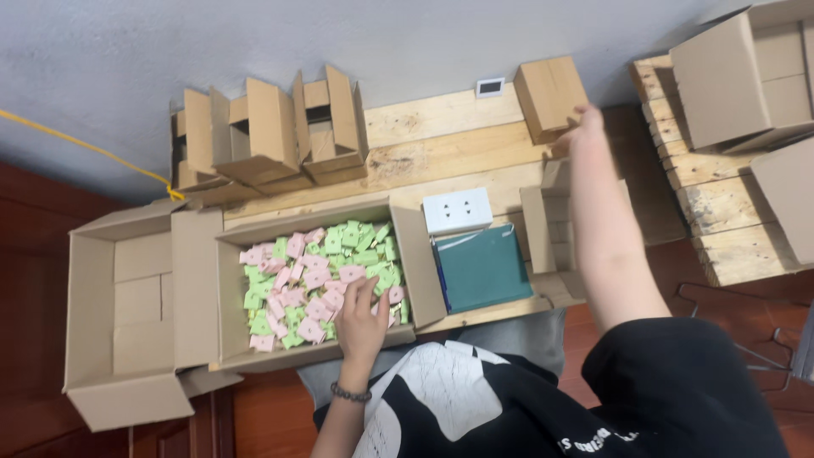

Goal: The person picks small green and pink electrical components from a large cardboard box, rotates them in hand, and places them into a smaller cardboard box. The process is repeated multiple times throughout the clip.

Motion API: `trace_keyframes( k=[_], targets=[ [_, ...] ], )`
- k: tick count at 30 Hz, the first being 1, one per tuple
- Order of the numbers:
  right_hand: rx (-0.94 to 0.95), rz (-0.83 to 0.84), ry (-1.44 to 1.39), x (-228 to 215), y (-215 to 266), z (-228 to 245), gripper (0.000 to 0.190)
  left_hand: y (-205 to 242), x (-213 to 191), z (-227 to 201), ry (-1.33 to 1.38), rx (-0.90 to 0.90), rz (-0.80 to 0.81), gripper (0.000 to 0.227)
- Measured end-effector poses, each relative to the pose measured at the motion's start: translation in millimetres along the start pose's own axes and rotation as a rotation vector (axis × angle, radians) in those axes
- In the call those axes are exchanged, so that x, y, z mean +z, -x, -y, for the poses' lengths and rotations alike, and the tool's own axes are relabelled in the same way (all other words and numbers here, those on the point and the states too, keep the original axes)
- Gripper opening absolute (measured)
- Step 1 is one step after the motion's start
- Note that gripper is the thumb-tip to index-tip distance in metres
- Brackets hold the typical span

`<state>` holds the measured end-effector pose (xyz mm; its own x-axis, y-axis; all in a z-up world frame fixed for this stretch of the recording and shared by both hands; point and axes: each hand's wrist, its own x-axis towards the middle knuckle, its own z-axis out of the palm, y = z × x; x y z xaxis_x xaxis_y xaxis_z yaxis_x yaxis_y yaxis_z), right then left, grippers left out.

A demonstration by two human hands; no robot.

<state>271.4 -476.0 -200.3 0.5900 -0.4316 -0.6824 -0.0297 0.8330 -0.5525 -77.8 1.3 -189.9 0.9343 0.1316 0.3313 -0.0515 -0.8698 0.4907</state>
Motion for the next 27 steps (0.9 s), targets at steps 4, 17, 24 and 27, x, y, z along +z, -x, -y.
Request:
trace_keyframes(
  k=[4, 17, 24, 27],
  targets=[
    [0.098, -0.262, 0.046, 15, -5, -5, 0.064, -1, 1, 2, -0.001, -0.023, -0.005, 0.026],
    [0.186, -0.473, 0.158, 19, -27, 0, 0.054, -8, -4, -1, 0.029, 0.147, -0.042, 0.022],
    [0.103, -0.192, 0.113, 6, -35, 11, 0.036, -8, -5, -1, 0.033, 0.173, -0.064, 0.021],
    [-0.166, -0.251, 0.326, 11, 26, 28, 0.074, -10, -8, -4, 0.036, 0.176, -0.069, 0.021]
  ],
)
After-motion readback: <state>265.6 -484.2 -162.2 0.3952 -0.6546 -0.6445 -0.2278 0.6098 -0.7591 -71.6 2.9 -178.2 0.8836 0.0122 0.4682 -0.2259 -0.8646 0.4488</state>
